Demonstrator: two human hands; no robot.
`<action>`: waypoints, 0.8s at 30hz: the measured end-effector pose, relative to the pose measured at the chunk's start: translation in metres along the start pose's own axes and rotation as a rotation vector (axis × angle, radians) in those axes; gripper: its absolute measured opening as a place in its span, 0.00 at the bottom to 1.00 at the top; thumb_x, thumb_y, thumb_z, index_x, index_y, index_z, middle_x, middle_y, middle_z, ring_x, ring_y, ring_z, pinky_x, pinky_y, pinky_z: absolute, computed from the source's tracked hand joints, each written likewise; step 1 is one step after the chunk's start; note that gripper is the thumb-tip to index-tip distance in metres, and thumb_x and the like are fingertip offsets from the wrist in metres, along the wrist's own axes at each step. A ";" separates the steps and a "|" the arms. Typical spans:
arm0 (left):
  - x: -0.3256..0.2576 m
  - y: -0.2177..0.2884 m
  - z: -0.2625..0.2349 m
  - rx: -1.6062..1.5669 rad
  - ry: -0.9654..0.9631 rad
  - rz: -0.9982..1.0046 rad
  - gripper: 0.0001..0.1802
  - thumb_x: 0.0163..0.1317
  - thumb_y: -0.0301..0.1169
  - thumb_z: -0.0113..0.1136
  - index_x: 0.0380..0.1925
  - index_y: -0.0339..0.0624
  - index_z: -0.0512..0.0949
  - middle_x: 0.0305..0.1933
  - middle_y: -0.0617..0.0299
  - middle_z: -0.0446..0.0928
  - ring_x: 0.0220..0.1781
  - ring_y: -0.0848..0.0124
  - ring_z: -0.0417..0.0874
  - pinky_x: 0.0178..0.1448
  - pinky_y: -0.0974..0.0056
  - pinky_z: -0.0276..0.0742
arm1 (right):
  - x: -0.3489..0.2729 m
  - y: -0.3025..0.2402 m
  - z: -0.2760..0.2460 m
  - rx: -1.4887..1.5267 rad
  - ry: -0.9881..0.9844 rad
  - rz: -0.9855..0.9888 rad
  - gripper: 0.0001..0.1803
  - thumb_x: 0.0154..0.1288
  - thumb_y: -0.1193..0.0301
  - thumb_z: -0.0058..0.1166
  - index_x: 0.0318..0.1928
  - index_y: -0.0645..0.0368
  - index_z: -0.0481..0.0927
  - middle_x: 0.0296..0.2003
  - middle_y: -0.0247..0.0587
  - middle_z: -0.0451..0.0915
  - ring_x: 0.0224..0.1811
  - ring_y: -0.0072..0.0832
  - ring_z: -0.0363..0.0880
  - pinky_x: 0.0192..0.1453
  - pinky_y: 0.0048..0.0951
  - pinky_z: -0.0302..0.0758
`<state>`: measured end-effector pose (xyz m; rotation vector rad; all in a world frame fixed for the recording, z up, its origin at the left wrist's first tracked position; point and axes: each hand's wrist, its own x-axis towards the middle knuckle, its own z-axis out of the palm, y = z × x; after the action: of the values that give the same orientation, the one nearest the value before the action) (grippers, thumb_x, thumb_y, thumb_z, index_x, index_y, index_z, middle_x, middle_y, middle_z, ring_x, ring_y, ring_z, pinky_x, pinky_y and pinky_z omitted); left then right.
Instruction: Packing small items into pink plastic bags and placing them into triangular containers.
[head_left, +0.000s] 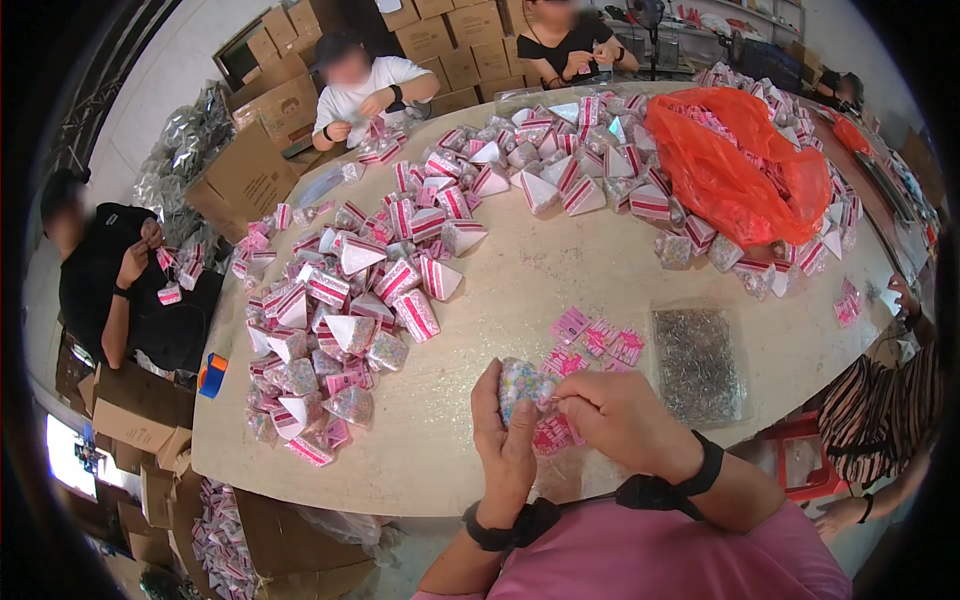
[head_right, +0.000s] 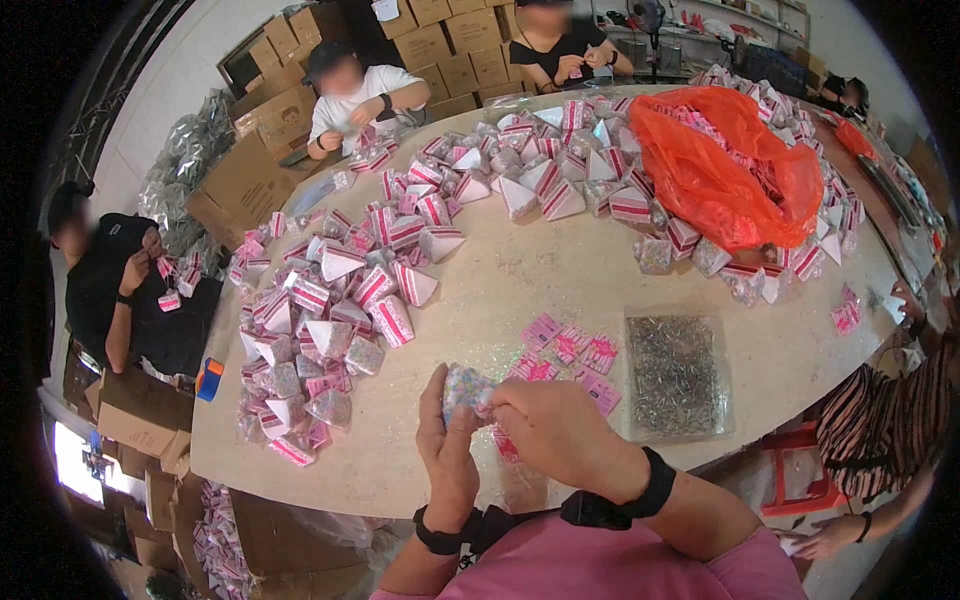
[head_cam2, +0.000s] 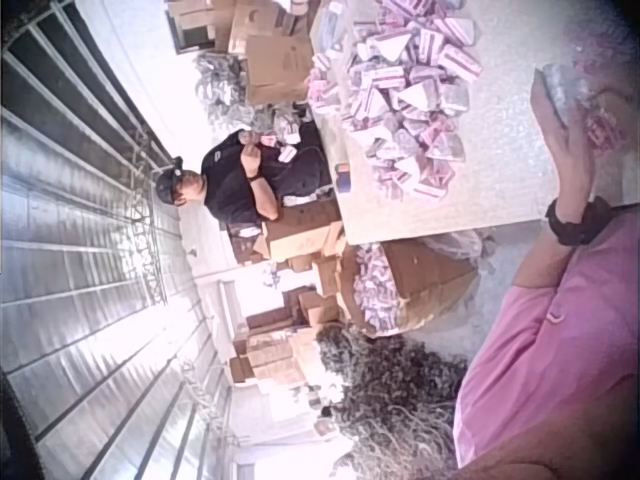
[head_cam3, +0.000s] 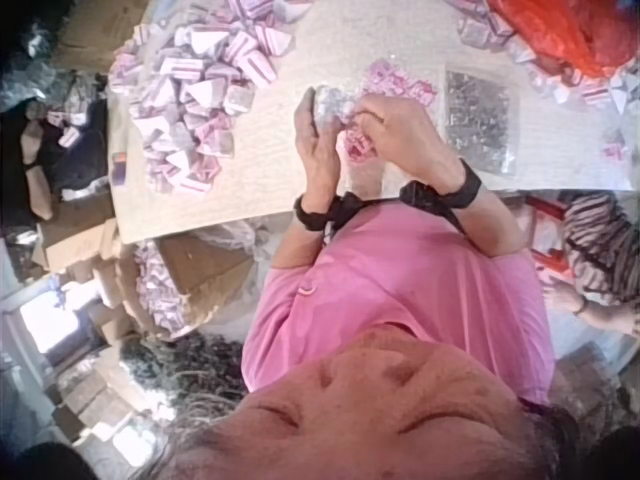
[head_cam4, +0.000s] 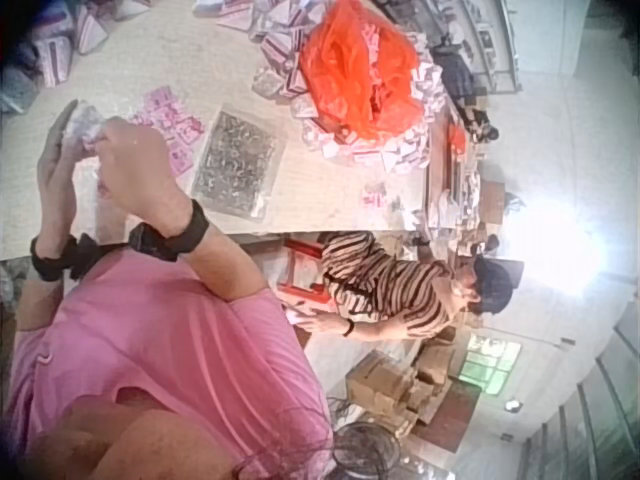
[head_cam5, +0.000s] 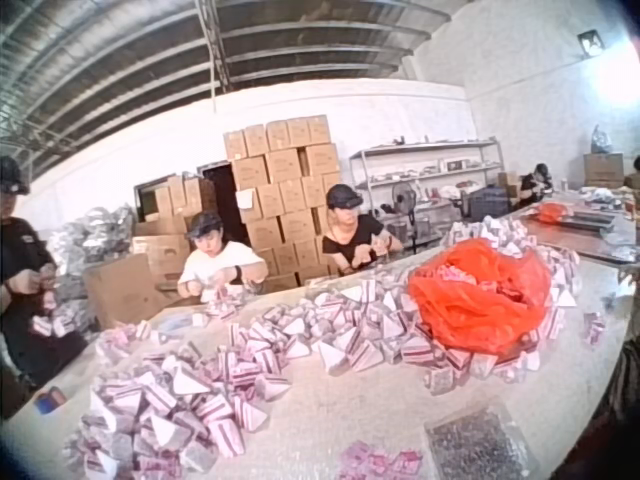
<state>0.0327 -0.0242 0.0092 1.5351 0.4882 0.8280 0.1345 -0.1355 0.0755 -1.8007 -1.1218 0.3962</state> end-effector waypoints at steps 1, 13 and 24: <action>0.000 0.000 0.000 -0.008 0.001 0.001 0.27 0.64 0.31 0.51 0.60 0.28 0.62 0.58 0.47 0.66 0.60 0.60 0.67 0.64 0.60 0.60 | 0.000 0.000 -0.001 0.019 0.009 0.018 0.09 0.61 0.71 0.47 0.36 0.62 0.78 0.28 0.50 0.79 0.29 0.45 0.79 0.31 0.38 0.72; 0.000 0.001 0.001 0.006 -0.004 0.053 0.28 0.64 0.33 0.52 0.60 0.27 0.61 0.57 0.46 0.66 0.59 0.60 0.67 0.64 0.60 0.60 | 0.001 0.004 0.003 0.137 0.096 0.085 0.05 0.59 0.76 0.50 0.33 0.64 0.78 0.23 0.40 0.77 0.23 0.21 0.74 0.27 0.25 0.69; 0.001 -0.002 0.003 0.004 0.010 0.027 0.29 0.64 0.34 0.53 0.60 0.27 0.61 0.57 0.46 0.65 0.60 0.59 0.67 0.65 0.59 0.60 | 0.000 0.009 0.010 -0.041 0.173 -0.070 0.05 0.58 0.77 0.49 0.33 0.62 0.78 0.23 0.45 0.78 0.23 0.35 0.78 0.26 0.31 0.72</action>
<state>0.0355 -0.0251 0.0072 1.5446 0.4775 0.8567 0.1323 -0.1312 0.0627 -1.7892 -1.0740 0.1735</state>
